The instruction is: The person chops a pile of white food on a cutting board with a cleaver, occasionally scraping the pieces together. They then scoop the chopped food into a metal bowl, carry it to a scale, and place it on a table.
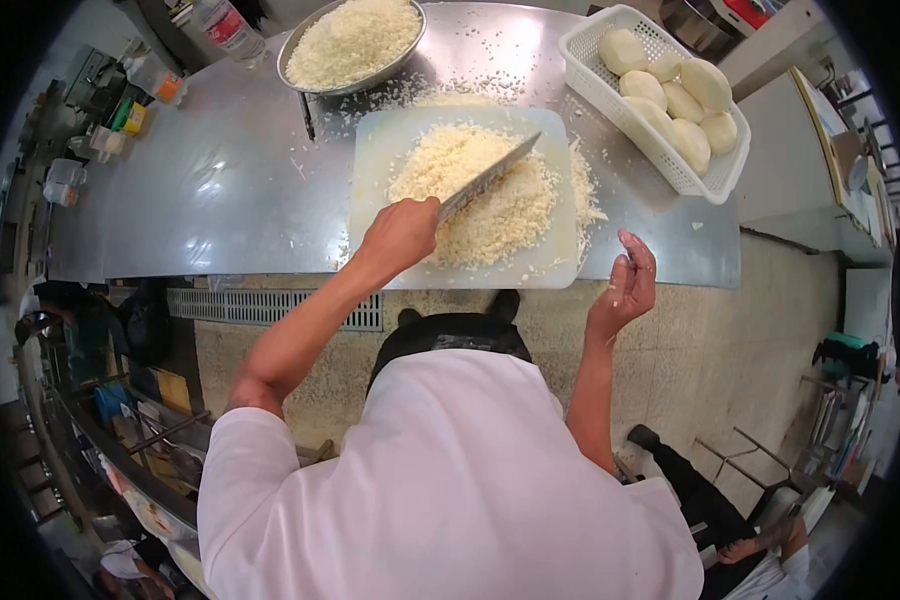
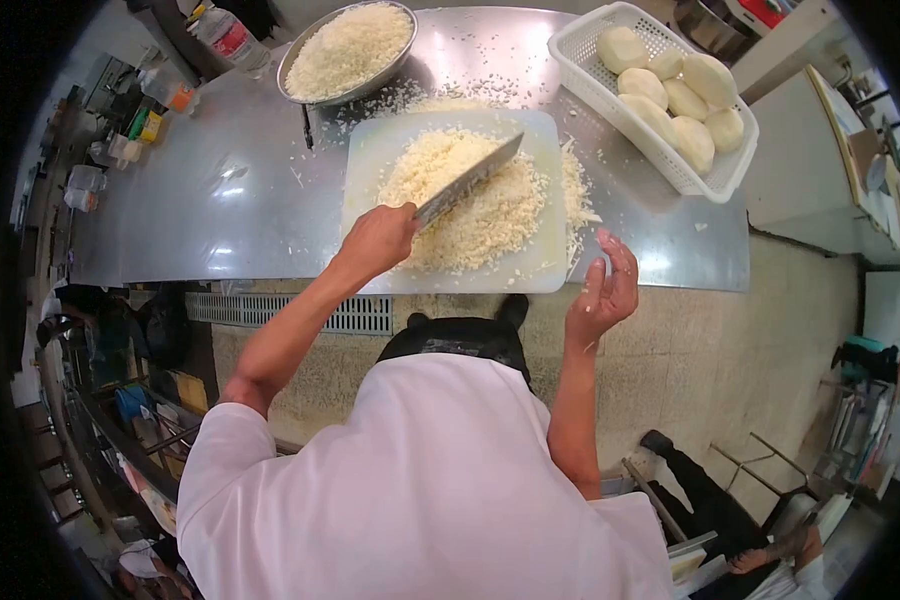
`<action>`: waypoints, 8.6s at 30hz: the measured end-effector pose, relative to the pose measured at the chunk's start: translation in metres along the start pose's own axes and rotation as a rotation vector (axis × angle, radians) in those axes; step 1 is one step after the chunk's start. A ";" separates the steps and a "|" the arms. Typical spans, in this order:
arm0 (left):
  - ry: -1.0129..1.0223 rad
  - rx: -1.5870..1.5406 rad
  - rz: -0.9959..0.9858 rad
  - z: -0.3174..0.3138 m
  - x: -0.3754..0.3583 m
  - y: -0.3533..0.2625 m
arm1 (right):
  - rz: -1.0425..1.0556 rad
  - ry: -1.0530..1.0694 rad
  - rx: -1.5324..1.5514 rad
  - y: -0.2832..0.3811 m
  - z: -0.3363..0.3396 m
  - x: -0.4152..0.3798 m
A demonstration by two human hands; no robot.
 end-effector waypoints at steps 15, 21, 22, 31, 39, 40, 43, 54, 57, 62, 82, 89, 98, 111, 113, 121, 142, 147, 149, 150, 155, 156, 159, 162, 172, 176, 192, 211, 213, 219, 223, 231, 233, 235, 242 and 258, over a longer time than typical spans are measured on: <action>-0.091 0.039 0.236 0.020 -0.013 0.039 | -0.052 0.079 0.097 -0.016 -0.019 -0.003; -0.119 0.045 0.389 0.012 -0.024 0.057 | -0.071 0.091 0.089 -0.020 -0.025 -0.007; -0.119 0.023 0.357 0.013 -0.022 0.067 | -0.076 0.092 0.095 -0.021 -0.028 -0.006; -0.274 0.263 0.234 0.038 0.006 0.131 | -0.062 0.184 0.106 -0.027 -0.044 0.000; -0.178 0.182 0.051 0.012 -0.005 0.065 | 0.039 0.439 0.054 -0.027 -0.115 0.018; -0.195 0.173 0.087 0.021 -0.015 0.064 | 0.037 0.464 0.028 -0.026 -0.122 0.025; -0.245 0.186 0.250 0.029 -0.050 0.077 | 0.034 0.500 0.035 -0.033 -0.138 0.045; -0.391 0.173 0.525 -0.024 -0.060 0.015 | 0.112 0.895 0.087 -0.012 -0.195 0.037; -0.627 -0.099 0.608 -0.003 -0.109 0.014 | 0.171 0.925 0.062 -0.016 -0.197 0.045; -0.693 -0.958 0.936 -0.075 -0.181 0.008 | 0.144 0.963 0.011 -0.025 -0.188 0.046; -0.356 -1.611 0.648 -0.047 -0.049 0.003 | -0.072 0.608 0.020 -0.011 -0.234 0.001; -0.400 -1.465 0.544 0.069 -0.036 0.069 | 0.039 0.530 0.146 0.067 -0.329 0.039; -0.656 -0.981 0.382 0.197 0.055 0.219 | 0.034 0.584 0.250 0.057 -0.528 0.114; -0.601 0.009 0.557 0.241 0.095 0.261 | -0.085 0.495 0.050 -0.024 -0.262 0.091; -0.749 0.121 0.424 0.257 0.079 0.234 | -0.128 0.422 -0.094 -0.051 -0.189 0.077; -0.301 -0.570 0.262 0.140 0.039 0.118 | -0.014 0.444 -0.492 -0.137 -0.112 -0.006; -0.266 0.126 0.011 0.051 -0.001 0.109 | 0.070 0.515 -0.233 -0.131 -0.158 0.060; -0.295 0.275 0.353 0.011 -0.011 0.142 | -0.118 0.912 -0.074 -0.099 -0.192 0.036; -0.289 0.165 0.385 -0.016 -0.011 0.088 | -0.180 0.969 -0.012 -0.085 -0.195 0.029; -0.280 0.147 0.343 -0.031 -0.012 0.059 | -0.231 1.020 0.056 -0.081 -0.196 0.026; -0.262 0.068 0.254 -0.023 -0.025 0.023 | -0.140 0.860 0.082 -0.071 -0.165 0.029; -0.329 -0.186 0.327 -0.006 -0.036 0.032 | -0.120 0.764 0.080 -0.070 -0.155 0.033; -0.379 -0.632 0.575 -0.012 -0.084 0.075 | -0.098 0.601 -0.021 -0.068 -0.130 0.029; -0.488 -1.116 0.767 -0.042 -0.125 0.084 | -0.114 0.520 -0.039 -0.071 -0.122 0.009; -0.206 -1.338 0.497 -0.108 -0.022 -0.004 | -0.107 0.403 -0.095 -0.067 -0.164 -0.016; -0.138 -1.364 0.497 -0.080 -0.026 0.006 | -0.220 0.345 0.024 -0.058 -0.167 -0.015; -0.566 -1.070 0.322 0.164 0.047 0.145 | -0.157 0.427 0.576 0.048 -0.440 0.109; -0.649 -0.377 0.511 0.227 0.126 0.225 | -0.155 0.630 -0.087 -0.036 -0.480 0.176; -0.695 -0.253 0.522 0.235 0.114 0.220 | -0.004 0.672 0.133 -0.036 -0.431 0.175; -0.678 -0.447 0.363 0.229 0.049 0.149 | -0.253 0.633 -0.193 -0.135 -0.243 0.149; -0.268 -0.713 0.310 0.152 0.037 0.110 | -0.086 0.775 -0.428 -0.188 -0.188 0.119; -0.179 0.284 -0.089 0.031 0.111 0.123 | 0.101 0.990 -0.278 -0.101 -0.171 0.043; -0.166 0.279 -0.159 0.007 0.116 0.107 | -0.003 1.011 -0.154 -0.081 -0.151 0.032; -0.156 0.267 -0.229 -0.014 0.112 0.083 | 0.101 0.811 -0.042 -0.055 -0.120 0.029; -0.033 0.083 -0.305 -0.009 0.028 0.044 | 0.006 0.395 -0.101 -0.076 -0.051 0.039; -0.182 -0.025 0.127 -0.034 -0.039 -0.001 | -0.022 0.759 -0.065 -0.064 -0.122 -0.021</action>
Point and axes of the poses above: each hand's wrist, its own x-axis towards the middle knuckle, its own z-axis out of the back of the hand, y = z × x, the point moved 5 cm from there along x, towards the middle knuckle, and after that the axes turned 6 degrees about -z, right-handed, at the moved point
